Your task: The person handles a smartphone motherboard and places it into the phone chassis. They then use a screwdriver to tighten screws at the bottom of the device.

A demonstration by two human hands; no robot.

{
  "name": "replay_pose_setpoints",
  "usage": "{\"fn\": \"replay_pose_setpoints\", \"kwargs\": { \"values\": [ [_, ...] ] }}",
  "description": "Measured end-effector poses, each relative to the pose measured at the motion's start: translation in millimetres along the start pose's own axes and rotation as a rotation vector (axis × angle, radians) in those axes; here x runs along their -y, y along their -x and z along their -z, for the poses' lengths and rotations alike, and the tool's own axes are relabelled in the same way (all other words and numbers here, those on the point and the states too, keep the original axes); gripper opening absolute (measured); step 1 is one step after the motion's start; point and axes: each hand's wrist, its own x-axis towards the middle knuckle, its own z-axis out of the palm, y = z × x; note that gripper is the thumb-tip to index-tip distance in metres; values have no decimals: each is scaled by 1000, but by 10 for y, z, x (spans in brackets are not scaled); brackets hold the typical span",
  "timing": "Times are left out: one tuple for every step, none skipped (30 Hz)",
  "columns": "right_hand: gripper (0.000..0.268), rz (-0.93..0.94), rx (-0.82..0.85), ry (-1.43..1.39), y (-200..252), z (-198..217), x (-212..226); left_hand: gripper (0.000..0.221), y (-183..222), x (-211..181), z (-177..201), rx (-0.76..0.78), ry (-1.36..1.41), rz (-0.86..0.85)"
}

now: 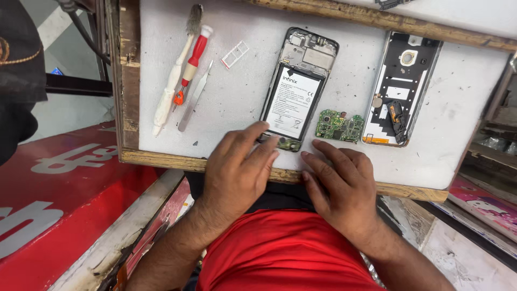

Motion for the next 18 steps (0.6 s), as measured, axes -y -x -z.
{"fn": "replay_pose_setpoints", "kwargs": {
  "values": [
    [34, -5, 1, 0, -3, 4, -17, 33, -12, -23, -20, 19, 15, -9],
    [35, -9, 5, 1, -6, 15, -41, 33, -21, -58, -53, 36, 31, -14],
    [36, -12, 9, 2, -8, 20, -58, 33, -25, -96, -84, 54, 46, -20],
    [36, -24, 14, 16, -7, 25, -70, 34, -28, -138, -121, 47, 62, -28],
    [36, -35, 19, 31, -4, 30, -80, 34, -30, -181, -157, 40, 77, -37],
    [36, -45, 26, 43, -2, 36, -91, 35, -30, -213, -183, 33, 91, -42],
    [35, -56, 23, 52, 7, 40, -88, 34, -38, -227, -205, 24, 87, -22],
    [35, -68, 16, 62, 17, 37, -74, 33, -53, -229, -218, 17, 82, -5],
    [35, -81, 9, 71, 21, 40, -72, 32, -68, -231, -225, 10, 78, 12],
    [36, -94, 10, 82, 26, 47, -79, 33, -78, -222, -220, 17, 82, 3],
    [37, -107, 10, 94, 30, 52, -89, 35, -83, -197, -194, 23, 87, -6],
    [38, -119, 10, 104, 32, 56, -100, 36, -91, -171, -168, 30, 90, -15],
    [38, -111, 4, 99, 35, 60, -113, 33, -112, -153, -163, 38, 83, -9],
    [38, -104, -3, 92, 40, 59, -122, 29, -128, -135, -148, 49, 75, -2],
    [38, -97, -9, 85, 46, 60, -131, 26, -143, -121, -129, 59, 67, 4],
    [37, -64, -28, 89, 44, 50, -139, 23, -163, -106, -107, 76, 72, 10],
    [36, -30, -46, 93, 37, 30, -146, 21, -179, -91, -76, 94, 77, 16],
    [35, 1, -62, 98, 40, 21, -153, 19, -197, -87, -62, 112, 85, 22]
  ]
}}
